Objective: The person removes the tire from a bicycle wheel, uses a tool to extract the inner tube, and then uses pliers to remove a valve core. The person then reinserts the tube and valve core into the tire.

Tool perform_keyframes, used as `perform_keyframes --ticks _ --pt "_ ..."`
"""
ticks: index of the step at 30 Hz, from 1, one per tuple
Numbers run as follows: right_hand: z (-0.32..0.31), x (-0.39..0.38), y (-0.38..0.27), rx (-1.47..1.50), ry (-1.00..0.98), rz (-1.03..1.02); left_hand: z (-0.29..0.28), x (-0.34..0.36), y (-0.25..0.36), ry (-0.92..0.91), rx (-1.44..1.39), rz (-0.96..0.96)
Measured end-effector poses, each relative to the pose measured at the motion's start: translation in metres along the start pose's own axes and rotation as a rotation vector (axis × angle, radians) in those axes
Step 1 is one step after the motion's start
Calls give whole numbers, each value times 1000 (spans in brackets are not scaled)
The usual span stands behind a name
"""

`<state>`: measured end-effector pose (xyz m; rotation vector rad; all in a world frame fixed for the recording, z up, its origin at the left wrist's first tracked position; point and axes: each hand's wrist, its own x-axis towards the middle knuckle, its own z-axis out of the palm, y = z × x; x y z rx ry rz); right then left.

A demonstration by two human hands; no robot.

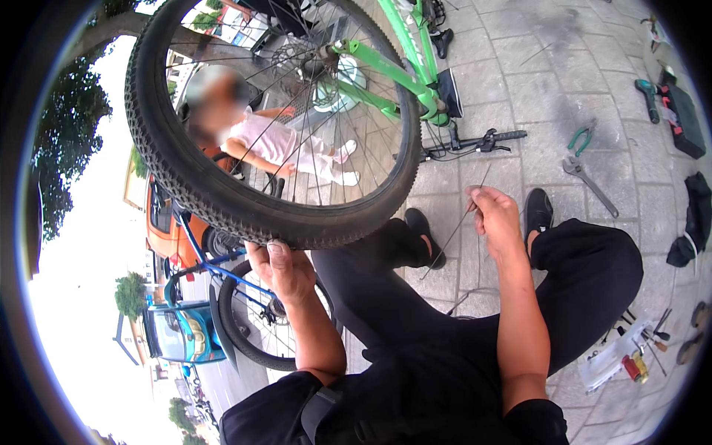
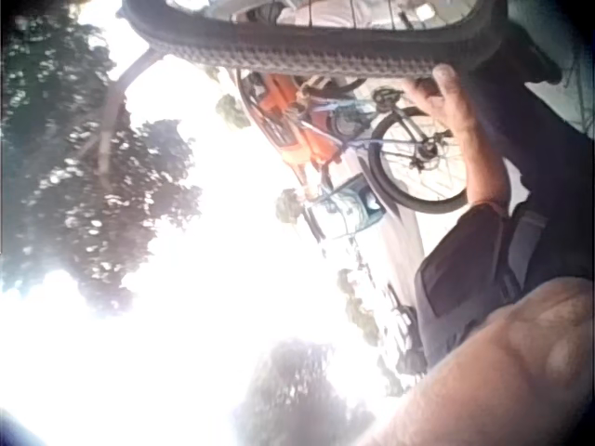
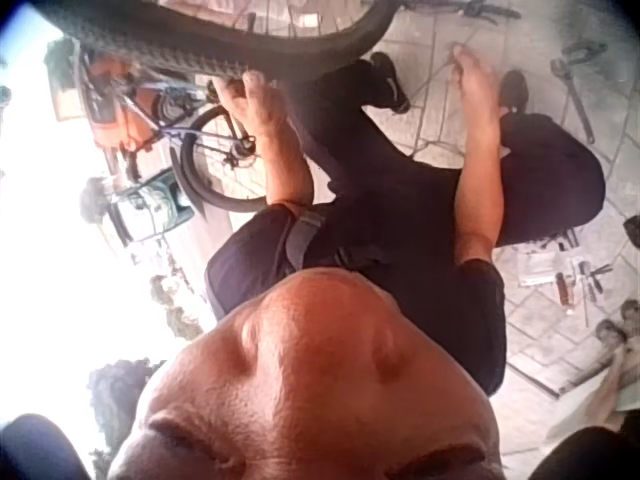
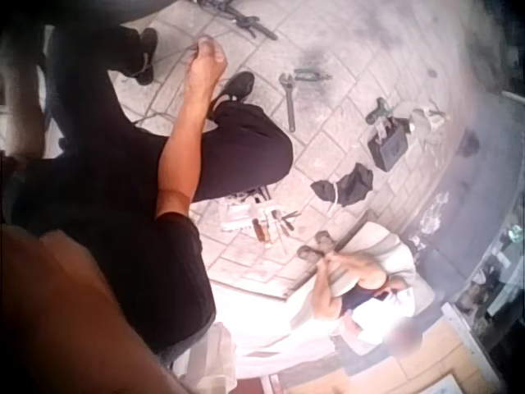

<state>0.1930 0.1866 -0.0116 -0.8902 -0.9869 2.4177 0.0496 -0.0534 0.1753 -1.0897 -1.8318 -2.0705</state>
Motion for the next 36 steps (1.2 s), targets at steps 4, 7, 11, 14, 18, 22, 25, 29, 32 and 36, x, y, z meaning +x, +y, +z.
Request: perform_keyframes --ticks 4,7,11,14,18,22,25,29,32,36 --pt "2 0 -4 13 30 1 3 4 -7 16 -521 -175" --pt "1 0 -2 17 28 10 1 27 -2 -16 -471 -396" --pt "-3 3 3 6 26 12 -3 46 -12 -76 -563 -704" --pt "-5 8 5 -6 39 3 -7 61 -23 -210 -664 -896" --pt "-4 6 4 -2 54 -5 -5 69 -32 -143 -506 -1013" --pt "-4 5 2 0 47 -4 -4 76 -37 -287 -466 -1011" --pt "-5 6 4 -9 45 0 -6 74 -42 -257 -343 -987" --pt "-3 6 4 -24 58 9 3 70 -42 -232 -413 -945" --pt "-2 5 2 -26 68 7 -2 66 -49 -239 -456 -938" --pt "-1 7 5 -32 75 20 9 65 -40 -166 -404 -958"
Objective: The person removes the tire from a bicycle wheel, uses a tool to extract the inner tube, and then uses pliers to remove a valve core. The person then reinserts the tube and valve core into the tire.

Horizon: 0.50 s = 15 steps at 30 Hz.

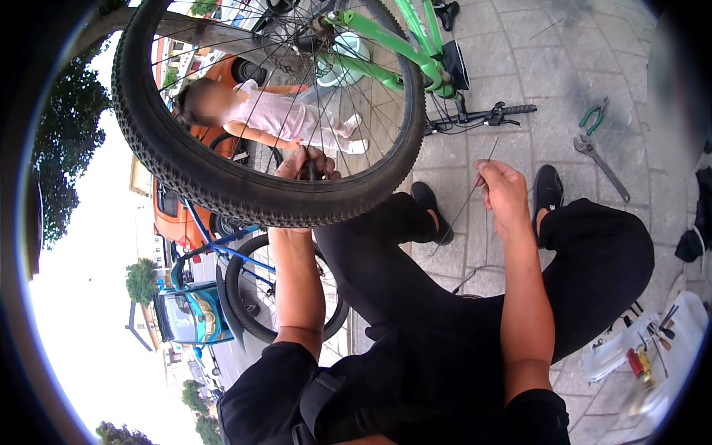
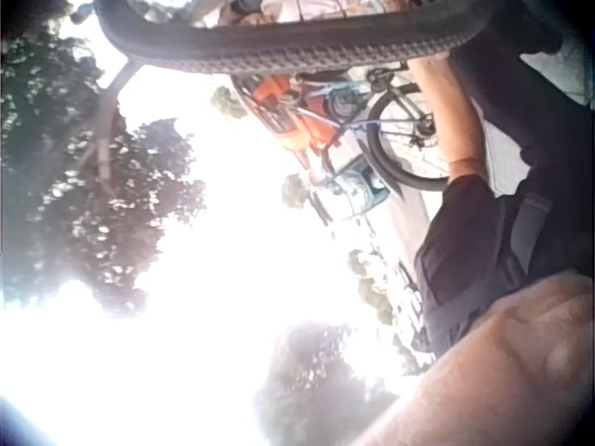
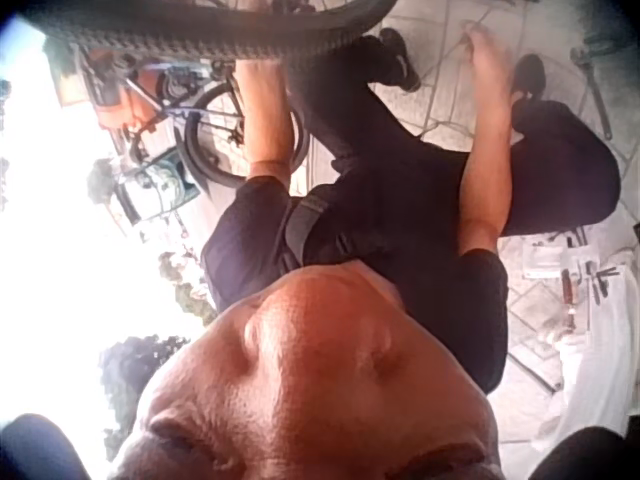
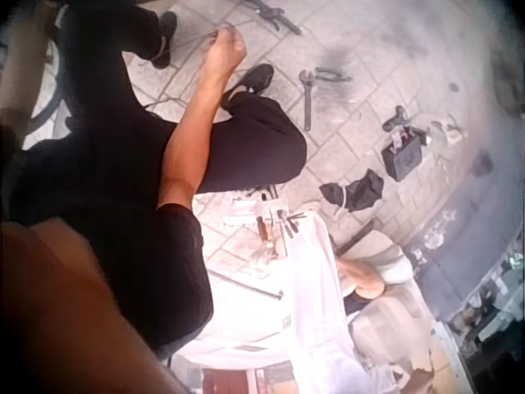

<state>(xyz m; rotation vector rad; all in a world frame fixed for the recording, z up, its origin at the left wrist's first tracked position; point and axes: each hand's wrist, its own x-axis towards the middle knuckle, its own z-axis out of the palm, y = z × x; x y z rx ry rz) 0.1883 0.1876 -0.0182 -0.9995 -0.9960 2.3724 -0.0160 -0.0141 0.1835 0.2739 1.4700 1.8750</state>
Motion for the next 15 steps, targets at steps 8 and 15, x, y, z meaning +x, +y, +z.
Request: perform_keyframes --ticks 8,15 --pt "-3 5 8 -33 6 -22 -3 10 -10 -10 98 36" --pt "-3 6 9 -62 33 -11 10 -2 -20 79 -46 96"
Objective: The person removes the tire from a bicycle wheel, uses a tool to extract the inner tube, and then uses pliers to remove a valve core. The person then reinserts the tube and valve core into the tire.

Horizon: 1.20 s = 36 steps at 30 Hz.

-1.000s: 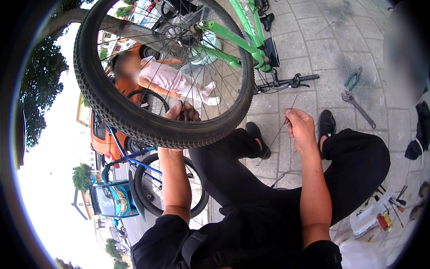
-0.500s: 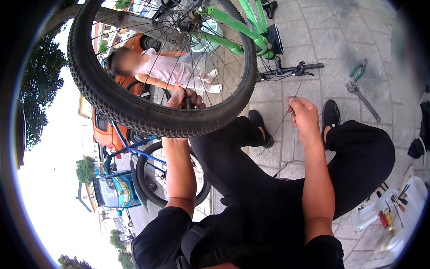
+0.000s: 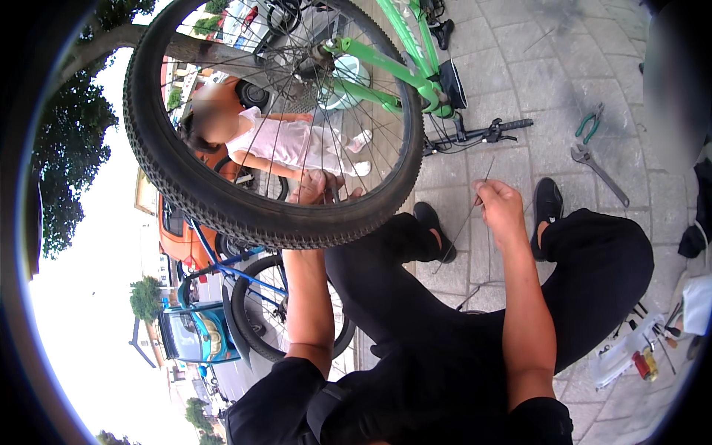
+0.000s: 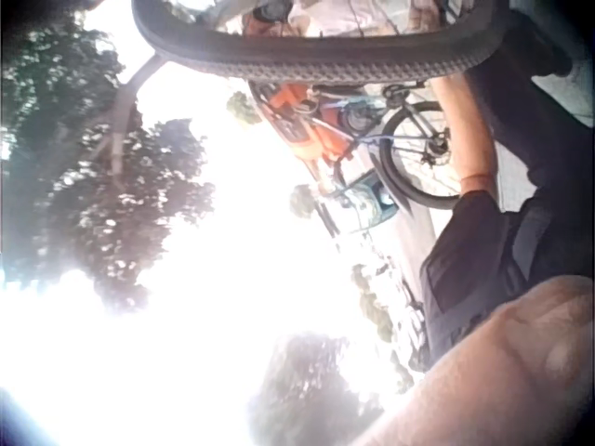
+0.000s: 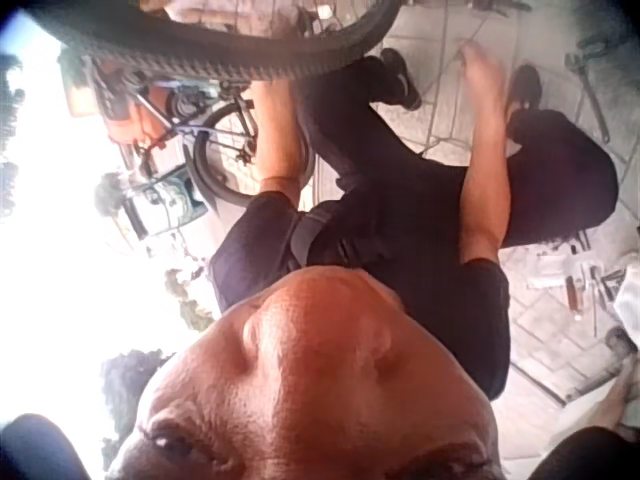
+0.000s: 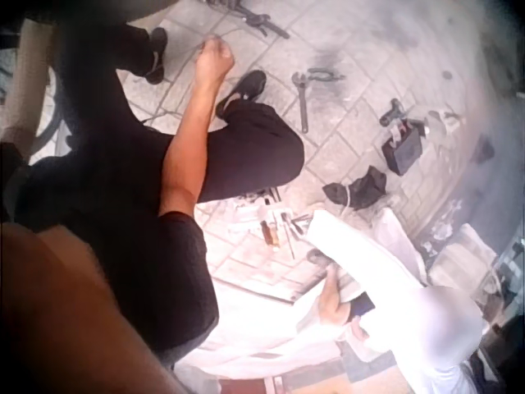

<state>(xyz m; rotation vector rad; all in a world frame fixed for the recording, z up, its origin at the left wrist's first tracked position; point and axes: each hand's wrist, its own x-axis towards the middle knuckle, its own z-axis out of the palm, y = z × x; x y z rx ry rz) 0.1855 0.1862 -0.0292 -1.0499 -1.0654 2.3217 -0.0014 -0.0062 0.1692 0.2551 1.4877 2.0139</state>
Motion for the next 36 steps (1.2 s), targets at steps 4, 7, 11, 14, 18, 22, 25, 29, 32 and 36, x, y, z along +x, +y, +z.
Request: perform_keyframes --ticks 4,7,11,14,18,22,25,29,32,36 --pt "3 -3 -3 -1 13 -3 9 1 2 49 55 8" --pt "3 -1 -1 -15 -5 -1 8 1 6 -19 41 -1" --pt "4 -2 -3 -40 -3 10 6 10 10 -39 69 -78" --pt "4 -2 -1 -36 -1 5 15 12 13 -14 73 -97" --pt "4 -4 -3 -43 -6 12 1 23 -1 24 100 -9" --pt "2 -5 -3 -57 -5 4 3 26 -8 39 98 87" --pt "3 -3 -2 -49 -9 0 9 21 0 13 98 59" --pt "5 -2 1 -25 -27 -5 3 25 0 3 111 51" --pt "5 0 1 -40 -31 7 4 29 0 18 138 -8" --pt "4 0 2 -48 -9 10 5 26 -5 44 153 -19"
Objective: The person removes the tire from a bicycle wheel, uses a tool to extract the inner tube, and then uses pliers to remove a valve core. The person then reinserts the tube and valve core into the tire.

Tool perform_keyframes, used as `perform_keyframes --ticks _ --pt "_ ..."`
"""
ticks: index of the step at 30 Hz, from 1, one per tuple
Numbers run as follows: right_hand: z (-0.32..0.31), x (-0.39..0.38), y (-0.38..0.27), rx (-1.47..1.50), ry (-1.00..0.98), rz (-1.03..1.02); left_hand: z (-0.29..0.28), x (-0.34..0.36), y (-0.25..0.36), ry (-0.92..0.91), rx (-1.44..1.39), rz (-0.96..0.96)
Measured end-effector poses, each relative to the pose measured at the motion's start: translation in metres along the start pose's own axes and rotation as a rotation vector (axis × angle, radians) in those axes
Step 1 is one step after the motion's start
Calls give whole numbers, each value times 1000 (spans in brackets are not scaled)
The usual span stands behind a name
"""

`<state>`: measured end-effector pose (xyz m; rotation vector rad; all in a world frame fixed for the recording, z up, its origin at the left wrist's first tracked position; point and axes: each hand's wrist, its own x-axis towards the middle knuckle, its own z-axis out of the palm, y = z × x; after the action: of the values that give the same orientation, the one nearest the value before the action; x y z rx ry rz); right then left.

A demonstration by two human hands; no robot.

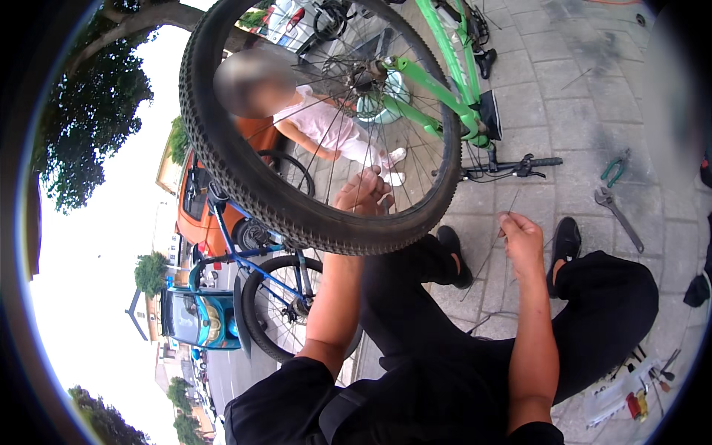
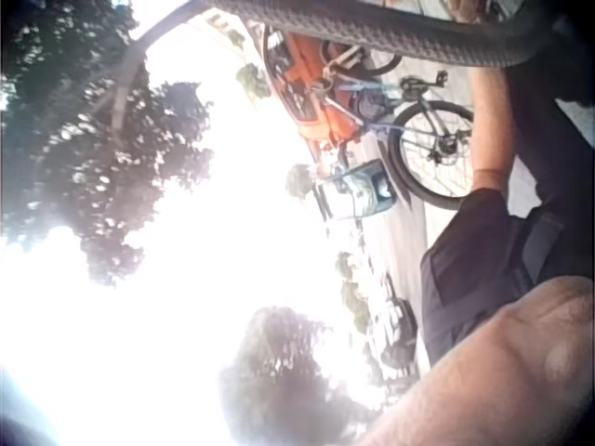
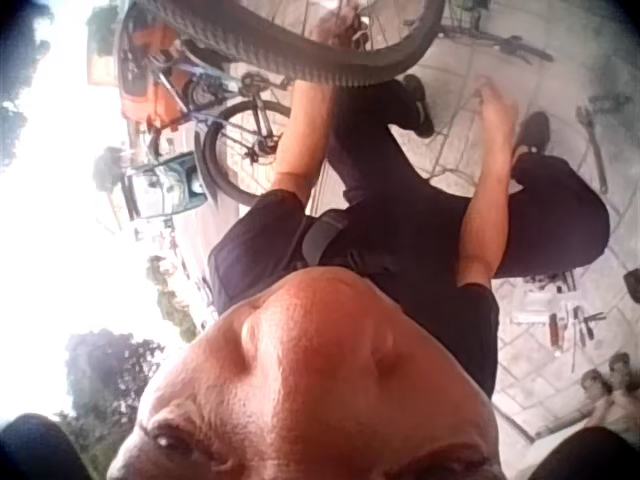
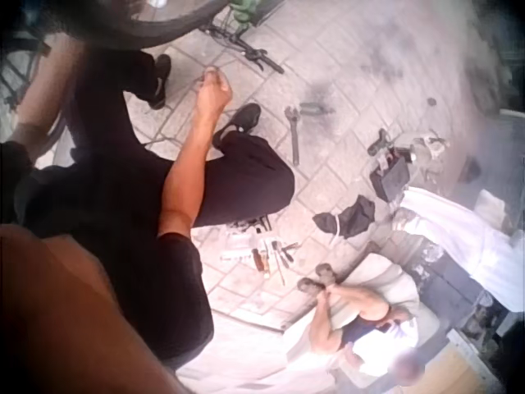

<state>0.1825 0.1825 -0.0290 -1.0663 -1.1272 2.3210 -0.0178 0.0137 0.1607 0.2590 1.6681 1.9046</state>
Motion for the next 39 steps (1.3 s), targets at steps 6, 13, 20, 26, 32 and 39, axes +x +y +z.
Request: perform_keyframes --ticks 6,13,20,26,32,39 --pt "-4 -3 -7 -7 -22 -6 -22 8 -11 287 -9 132" --pt "0 -5 -9 4 4 4 -53 -13 31 -133 -11 301" --pt "2 -5 -5 -12 1 10 -34 -38 28 -168 17 110" --pt "0 -2 -1 -6 10 1 -39 -33 17 -247 -168 56" --pt "-1 4 4 -28 13 12 -40 -37 23 -301 -261 -58" --pt "1 1 1 -33 32 -4 -43 -31 24 -469 -419 -113"
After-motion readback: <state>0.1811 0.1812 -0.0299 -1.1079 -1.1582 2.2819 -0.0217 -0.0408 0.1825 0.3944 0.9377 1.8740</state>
